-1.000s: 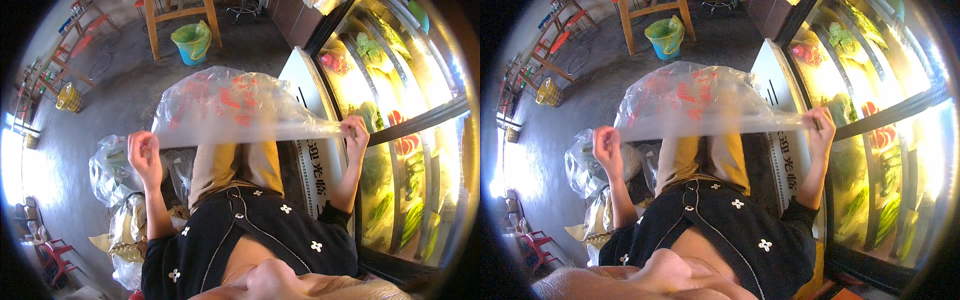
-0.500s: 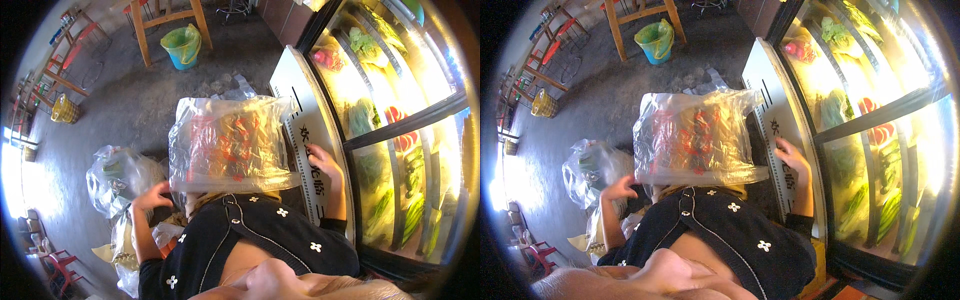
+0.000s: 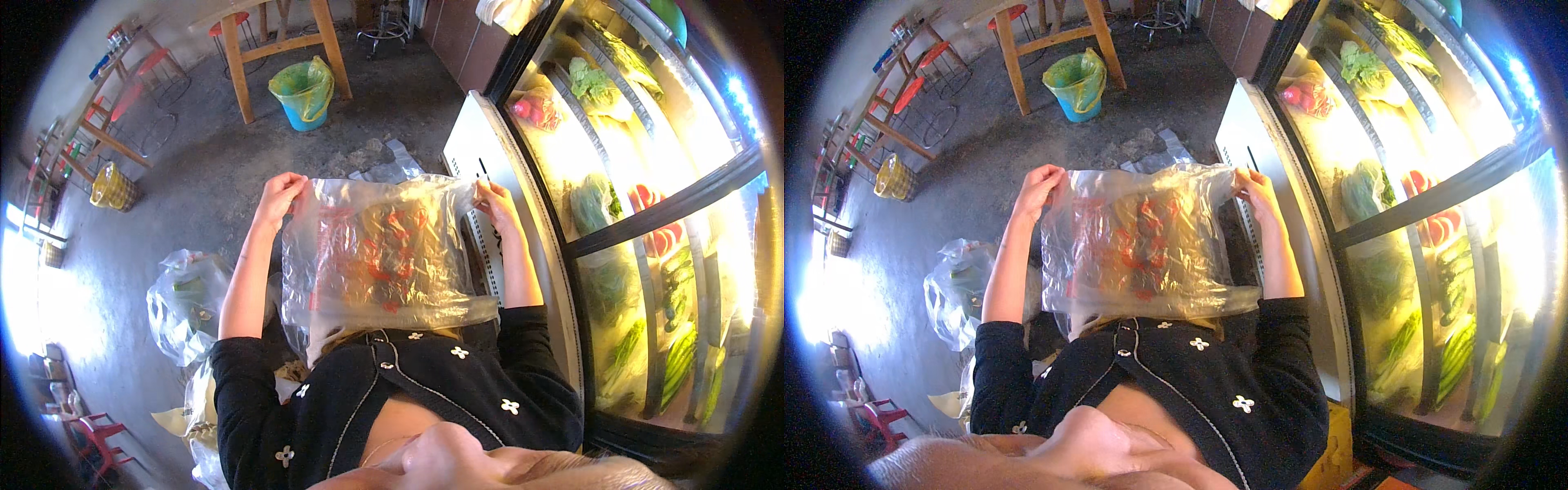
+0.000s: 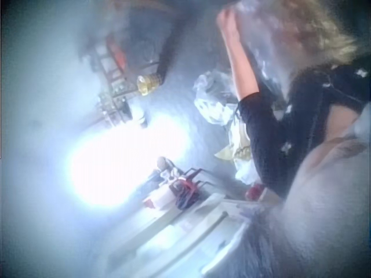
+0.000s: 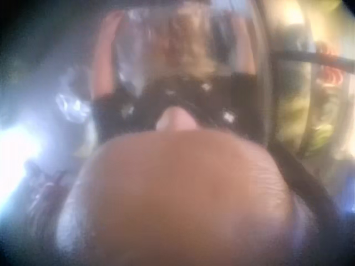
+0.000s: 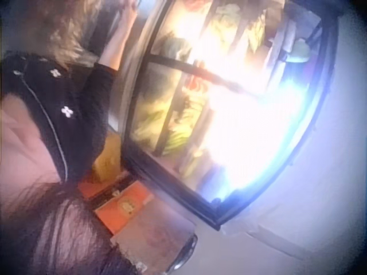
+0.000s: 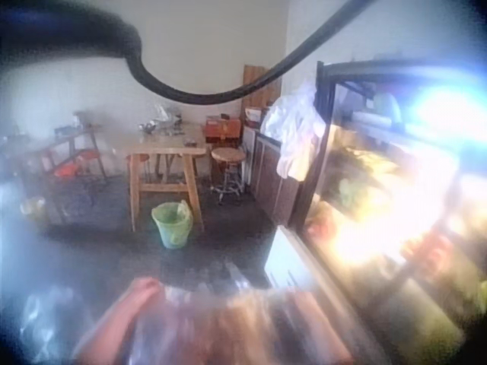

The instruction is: The person sits on the floor and transfers tomatoes from a plastic bag into a white tray, then places the tray into a refrigerated display case. The person also briefly handles a smartphone.

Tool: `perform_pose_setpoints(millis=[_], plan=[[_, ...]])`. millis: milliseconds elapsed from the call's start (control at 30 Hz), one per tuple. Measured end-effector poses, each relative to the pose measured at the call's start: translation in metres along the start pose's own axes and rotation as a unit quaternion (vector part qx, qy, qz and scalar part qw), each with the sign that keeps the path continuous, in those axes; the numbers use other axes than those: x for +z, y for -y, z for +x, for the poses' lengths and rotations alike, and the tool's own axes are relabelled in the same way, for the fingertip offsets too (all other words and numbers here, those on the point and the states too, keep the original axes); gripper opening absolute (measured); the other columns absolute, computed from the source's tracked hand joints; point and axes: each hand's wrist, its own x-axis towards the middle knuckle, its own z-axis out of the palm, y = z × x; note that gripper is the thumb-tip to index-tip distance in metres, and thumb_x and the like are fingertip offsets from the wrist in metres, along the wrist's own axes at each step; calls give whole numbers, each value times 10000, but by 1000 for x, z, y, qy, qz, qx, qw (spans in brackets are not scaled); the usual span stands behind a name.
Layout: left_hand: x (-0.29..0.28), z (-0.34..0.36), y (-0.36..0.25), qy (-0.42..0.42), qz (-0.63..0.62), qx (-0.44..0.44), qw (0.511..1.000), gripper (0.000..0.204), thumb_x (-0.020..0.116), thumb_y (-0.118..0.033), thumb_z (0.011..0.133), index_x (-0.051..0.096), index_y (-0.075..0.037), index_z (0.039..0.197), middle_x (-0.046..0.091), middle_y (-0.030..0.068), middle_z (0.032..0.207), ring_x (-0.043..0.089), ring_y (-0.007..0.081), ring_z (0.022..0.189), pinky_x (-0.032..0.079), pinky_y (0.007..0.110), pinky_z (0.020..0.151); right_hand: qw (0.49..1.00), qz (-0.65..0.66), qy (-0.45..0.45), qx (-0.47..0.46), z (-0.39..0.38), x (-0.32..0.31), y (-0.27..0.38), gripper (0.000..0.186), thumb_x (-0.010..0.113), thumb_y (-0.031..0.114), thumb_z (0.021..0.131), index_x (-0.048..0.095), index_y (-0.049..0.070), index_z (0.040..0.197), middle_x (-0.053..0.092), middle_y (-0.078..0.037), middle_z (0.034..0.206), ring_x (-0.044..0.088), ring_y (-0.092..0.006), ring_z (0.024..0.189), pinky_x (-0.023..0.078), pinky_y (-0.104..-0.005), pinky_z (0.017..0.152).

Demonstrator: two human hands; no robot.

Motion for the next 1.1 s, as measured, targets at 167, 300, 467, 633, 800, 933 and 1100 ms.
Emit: perform_pose_setpoints(millis=[167,300,467,633,800,933,1100], plan=[[-27,7,20,-171,-82,155,970,131,663,-152,955,616,-80,856,552,-34,671,494,59,562,374,232,506,979,132,-95,-120,-11,-33,9,82,744,163,892,698,95,900,660,29,812,596,-80,706,469,-238,656],[-27,-3,17,-197,-80,196,957,147,658,-145,964,603,-81,844,538,-42,674,474,46,553,363,218,490,975,156,-95,-131,-35,-45,20,91,753,183,898,682,127,904,680,10,860,631,-116,768,502,-308,715],[-23,-10,5,-195,-79,140,968,151,658,-165,971,608,-82,856,533,-53,682,438,25,535,339,205,463,979,54,-118,-160,-38,-36,49,160,687,243,960,619,140,859,642,15,829,643,-106,748,530,-265,623],[-20,31,36,-168,-48,138,975,144,653,-200,979,631,-77,907,549,-55,717,448,22,551,365,210,464,975,123,-145,-117,26,-32,40,345,578,319,1023,536,39,1220,625,-98,1067,646,-199,971,556,-319,829],[-25,11,41,-172,-120,57,976,226,644,-287,990,640,-62,997,598,-34,791,516,59,607,427,221,508,857,-276,-142,-410,-43,28,58,337,511,151,1027,507,10,1334,556,-164,1357,524,-285,1269,412,-414,1070],[-32,-2,70,-167,-50,91,980,340,647,-365,982,631,-42,1088,617,-14,901,555,66,784,479,247,649,794,-464,82,-383,-96,69,49,361,627,49,912,566,3,1265,551,-175,1345,508,-348,1276,399,-425,1070],[-17,-34,100,-158,-272,-1,949,401,621,-405,990,581,-63,1195,647,7,1024,614,114,930,513,291,793,862,-353,-2,-364,-99,72,21,348,568,98,983,517,-2,1312,549,-207,1317,535,-355,1228,411,-409,1051]])
